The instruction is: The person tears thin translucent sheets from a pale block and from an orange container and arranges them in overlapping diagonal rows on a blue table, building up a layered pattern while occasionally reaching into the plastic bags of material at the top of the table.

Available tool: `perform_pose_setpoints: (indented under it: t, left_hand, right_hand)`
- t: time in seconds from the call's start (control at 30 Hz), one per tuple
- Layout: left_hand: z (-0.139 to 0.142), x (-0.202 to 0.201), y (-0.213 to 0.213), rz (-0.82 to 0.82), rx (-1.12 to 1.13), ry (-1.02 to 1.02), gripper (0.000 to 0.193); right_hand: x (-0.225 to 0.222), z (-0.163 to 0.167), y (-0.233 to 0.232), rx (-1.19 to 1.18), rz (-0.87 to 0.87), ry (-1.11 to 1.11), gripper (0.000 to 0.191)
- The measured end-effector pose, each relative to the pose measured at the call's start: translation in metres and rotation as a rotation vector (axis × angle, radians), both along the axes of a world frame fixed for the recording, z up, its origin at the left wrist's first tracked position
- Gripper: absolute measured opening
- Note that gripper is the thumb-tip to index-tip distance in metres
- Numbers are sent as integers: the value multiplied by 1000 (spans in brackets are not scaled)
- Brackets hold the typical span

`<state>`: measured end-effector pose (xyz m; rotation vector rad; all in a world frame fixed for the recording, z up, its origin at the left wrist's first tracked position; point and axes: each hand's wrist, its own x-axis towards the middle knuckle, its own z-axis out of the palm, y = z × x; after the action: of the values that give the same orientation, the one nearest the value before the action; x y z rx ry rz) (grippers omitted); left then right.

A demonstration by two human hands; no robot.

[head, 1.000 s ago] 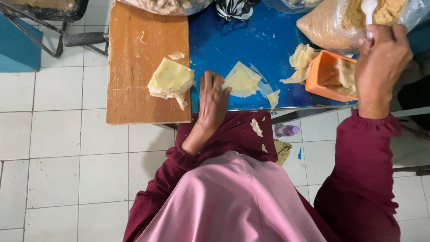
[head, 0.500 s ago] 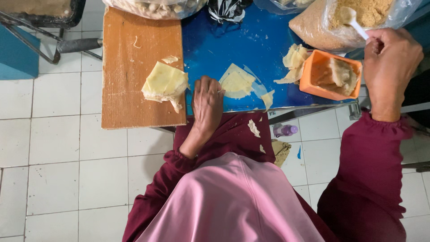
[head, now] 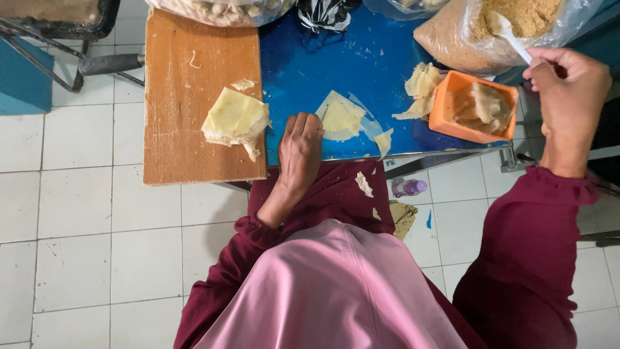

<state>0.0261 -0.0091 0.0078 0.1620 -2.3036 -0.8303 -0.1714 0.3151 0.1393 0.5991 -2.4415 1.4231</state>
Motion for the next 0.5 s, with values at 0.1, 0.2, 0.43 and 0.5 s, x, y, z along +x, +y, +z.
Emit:
perform_pose_setpoints:
  t: [0.1,0.2,0.43,0.5]
  left_hand:
    - [0,0,0,-8,-2,12,10]
    - [0,1,0,-18,20,11,12]
    - [5,4,-3,-59,89,1,28]
    - [6,4,-4,-69,144,-12,30]
  right_hand:
    - [5,1,-8,173,-17,129,19]
    - [3,3,-13,45,-9,-5,20]
    - [-3,-4,5,-149,9,-82,17]
    - [0,-9,11,-210,25,-140,19]
